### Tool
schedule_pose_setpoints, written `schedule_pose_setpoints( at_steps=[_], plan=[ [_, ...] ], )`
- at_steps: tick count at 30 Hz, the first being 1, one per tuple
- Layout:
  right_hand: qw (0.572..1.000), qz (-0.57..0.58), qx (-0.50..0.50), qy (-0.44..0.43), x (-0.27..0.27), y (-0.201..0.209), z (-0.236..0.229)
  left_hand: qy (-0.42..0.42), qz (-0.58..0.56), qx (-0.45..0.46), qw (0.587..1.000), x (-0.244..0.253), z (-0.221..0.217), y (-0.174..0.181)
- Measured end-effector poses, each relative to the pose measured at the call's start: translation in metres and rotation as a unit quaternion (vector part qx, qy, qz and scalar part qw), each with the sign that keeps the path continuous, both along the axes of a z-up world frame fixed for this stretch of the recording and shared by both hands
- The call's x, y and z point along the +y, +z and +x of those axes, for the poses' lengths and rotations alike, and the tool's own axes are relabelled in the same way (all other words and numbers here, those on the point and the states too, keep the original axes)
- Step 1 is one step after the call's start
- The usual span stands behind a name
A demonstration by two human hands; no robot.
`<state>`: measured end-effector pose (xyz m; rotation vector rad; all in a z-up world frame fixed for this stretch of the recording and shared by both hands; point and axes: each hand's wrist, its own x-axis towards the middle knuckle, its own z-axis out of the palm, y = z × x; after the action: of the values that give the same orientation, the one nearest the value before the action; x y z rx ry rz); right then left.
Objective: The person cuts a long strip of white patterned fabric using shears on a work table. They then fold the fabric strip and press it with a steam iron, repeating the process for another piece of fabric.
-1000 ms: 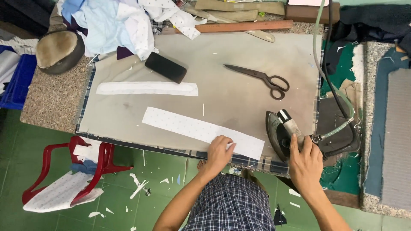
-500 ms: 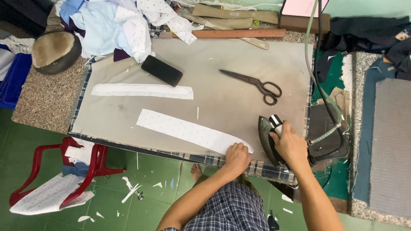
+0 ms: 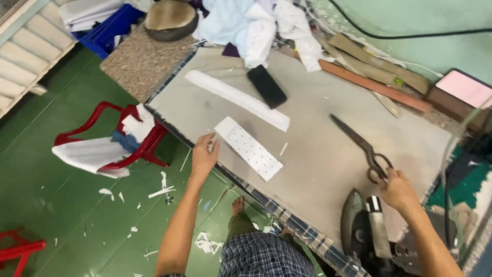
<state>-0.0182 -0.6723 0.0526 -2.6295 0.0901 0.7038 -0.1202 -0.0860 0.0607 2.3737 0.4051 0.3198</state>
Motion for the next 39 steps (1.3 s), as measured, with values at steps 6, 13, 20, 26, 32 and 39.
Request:
schedule_pose_setpoints(
  at_steps=[6, 13, 20, 26, 32, 39],
  plan=[
    [0.955, -0.242, 0.010, 0.170, -0.021, -0.131, 0.059, 0.049, 0.023, 0.009, 0.998, 0.009, -0.069, -0.009],
    [0.990, -0.108, 0.081, -0.035, 0.086, -0.013, 0.051, -0.163, 0.196, 0.010, 0.967, 0.024, -0.018, -0.036],
    [0.948, 0.029, 0.108, -0.297, 0.205, 0.035, 0.002, -0.314, 0.366, 0.024, 0.876, 0.052, 0.042, -0.095],
    [0.843, 0.279, 0.065, -0.455, 0.293, 0.037, -0.097, -0.384, 0.237, 0.067, 0.890, 0.097, 0.049, -0.090],
    [0.804, 0.371, 0.153, -0.439, 0.309, -0.014, -0.186, -0.333, 0.328, 0.083, 0.880, 0.101, 0.046, -0.108],
    [0.780, 0.354, 0.196, -0.477, 0.306, -0.044, -0.237, -0.340, 0.342, 0.072, 0.873, 0.106, 0.050, -0.115]
  ],
)
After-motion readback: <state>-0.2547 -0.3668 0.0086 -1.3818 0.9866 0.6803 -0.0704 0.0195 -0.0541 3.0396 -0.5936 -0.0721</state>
